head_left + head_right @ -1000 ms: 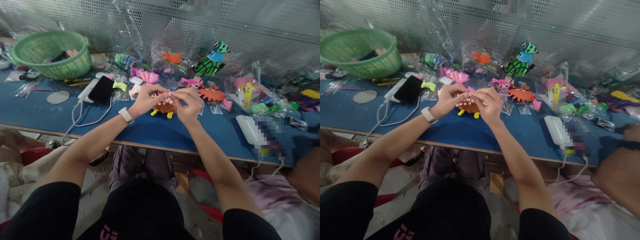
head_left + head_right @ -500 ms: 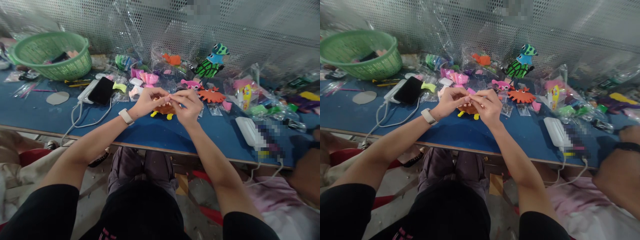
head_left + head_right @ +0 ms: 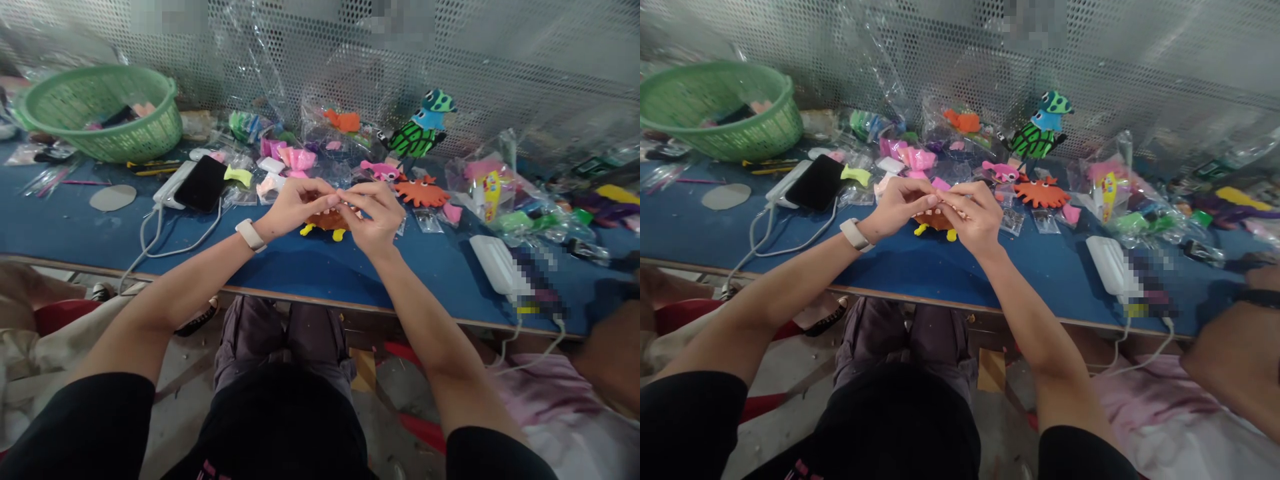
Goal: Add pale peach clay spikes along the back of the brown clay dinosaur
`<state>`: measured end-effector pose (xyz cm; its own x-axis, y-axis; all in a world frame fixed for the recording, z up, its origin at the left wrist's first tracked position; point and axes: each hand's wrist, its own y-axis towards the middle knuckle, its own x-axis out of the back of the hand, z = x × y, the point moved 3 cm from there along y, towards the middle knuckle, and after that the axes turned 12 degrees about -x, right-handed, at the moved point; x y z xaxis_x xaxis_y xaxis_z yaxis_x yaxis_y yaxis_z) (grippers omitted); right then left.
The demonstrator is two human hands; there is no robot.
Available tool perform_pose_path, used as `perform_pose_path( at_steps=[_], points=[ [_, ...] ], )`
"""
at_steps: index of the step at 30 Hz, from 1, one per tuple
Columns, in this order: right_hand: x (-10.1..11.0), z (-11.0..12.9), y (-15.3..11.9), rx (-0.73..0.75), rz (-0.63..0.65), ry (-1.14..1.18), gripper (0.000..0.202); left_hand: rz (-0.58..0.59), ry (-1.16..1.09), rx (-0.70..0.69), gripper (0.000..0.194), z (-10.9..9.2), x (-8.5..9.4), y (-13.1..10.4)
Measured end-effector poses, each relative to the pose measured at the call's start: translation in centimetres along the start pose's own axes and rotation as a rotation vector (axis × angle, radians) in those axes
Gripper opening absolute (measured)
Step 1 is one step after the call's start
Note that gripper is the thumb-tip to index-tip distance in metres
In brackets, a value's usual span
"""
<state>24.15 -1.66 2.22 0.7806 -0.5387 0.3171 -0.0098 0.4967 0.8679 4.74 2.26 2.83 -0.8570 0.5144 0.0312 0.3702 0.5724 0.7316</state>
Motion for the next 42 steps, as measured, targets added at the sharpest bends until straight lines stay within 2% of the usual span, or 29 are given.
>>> perform_pose_path(
  at_steps=[8,13,20,26,34,42],
  points=[
    [0.1,0.3,0.0,0.035,-0.018,0.023,0.013,0.012,-0.006,0.026,0.051,0.2,-0.1,-0.2],
    [0.1,0.5,0.3,0.056,-0.075,0.05,0.012,-0.026,-0.116,0.07,0.06,0.6,-0.1,-0.4],
    [-0.1,0.7,0.6,0.016,-0.04,0.206,0.016,-0.029,-0.237,0.16,0.046,0.7,-0.2,-0.4],
    [-1.0,0.9,0.3,-0.086,0.047,0.344,0.02,0.015,-0.347,0.25,0.051,1.0,-0.5,-0.8],
    [-1.3,1.2,0.1,-0.116,0.088,0.472,0.019,0.032,-0.348,0.238,0.055,0.9,-0.6,-0.6],
    [-1.4,1.1,0.2,-0.158,0.11,0.41,0.033,0.034,-0.337,0.229,0.057,0.7,-0.6,-0.7]
  ],
)
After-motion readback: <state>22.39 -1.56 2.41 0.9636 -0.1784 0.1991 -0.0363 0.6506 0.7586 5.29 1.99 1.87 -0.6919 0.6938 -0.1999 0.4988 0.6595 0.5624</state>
